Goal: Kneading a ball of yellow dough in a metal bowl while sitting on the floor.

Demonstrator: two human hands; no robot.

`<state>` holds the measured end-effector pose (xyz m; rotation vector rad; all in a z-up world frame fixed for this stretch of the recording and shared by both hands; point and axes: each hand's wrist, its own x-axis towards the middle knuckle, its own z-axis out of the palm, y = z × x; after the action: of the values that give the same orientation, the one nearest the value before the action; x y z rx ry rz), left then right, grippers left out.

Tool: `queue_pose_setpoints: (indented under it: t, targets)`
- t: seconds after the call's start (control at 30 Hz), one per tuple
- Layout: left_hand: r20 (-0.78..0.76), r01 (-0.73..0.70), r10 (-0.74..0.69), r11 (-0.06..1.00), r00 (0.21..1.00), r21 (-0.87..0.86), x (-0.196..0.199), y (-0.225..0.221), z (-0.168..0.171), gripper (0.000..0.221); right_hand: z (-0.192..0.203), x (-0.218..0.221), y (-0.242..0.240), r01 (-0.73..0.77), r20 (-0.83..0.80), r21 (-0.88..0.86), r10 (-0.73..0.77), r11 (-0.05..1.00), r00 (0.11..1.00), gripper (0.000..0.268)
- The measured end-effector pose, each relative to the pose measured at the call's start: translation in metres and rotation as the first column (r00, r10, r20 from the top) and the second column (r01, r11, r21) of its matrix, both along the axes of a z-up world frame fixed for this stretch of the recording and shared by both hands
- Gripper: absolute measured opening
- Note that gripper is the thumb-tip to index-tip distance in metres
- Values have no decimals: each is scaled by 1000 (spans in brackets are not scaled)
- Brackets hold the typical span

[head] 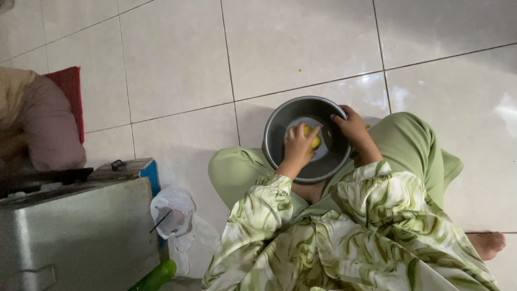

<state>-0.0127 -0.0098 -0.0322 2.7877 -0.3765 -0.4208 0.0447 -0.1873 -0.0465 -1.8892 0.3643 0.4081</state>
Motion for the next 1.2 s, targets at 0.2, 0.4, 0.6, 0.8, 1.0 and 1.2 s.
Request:
queue_pose_setpoints:
  t: [0.2,0.4,0.6,0.8,1.0,1.2]
  targets:
    - [34,34,-32,997,999,-71,13,13,-17,64,-18,0,-6,-19,34,-37,20,999,999,39]
    - [-148,-9,-12,990,989,-144,18,29,35,61,-22,2,-8,-39,13,-46,39,998,999,39]
    - [317,95,-121,991,941,94,-9,27,-33,112,-7,2,-3,-58,2,-41,58,997,998,40]
    - [177,-7,-11,995,984,100,19,26,-47,98,-12,3,-1,-47,7,-26,47,999,999,40]
    - [81,107,-121,983,989,151,36,34,-34,78,-10,0,-2,-18,6,-9,18,1000,1000,41]
    - [-170,192,-175,977,970,89,26,34,29,73,-31,5,-4,-42,-11,-45,41,998,999,41]
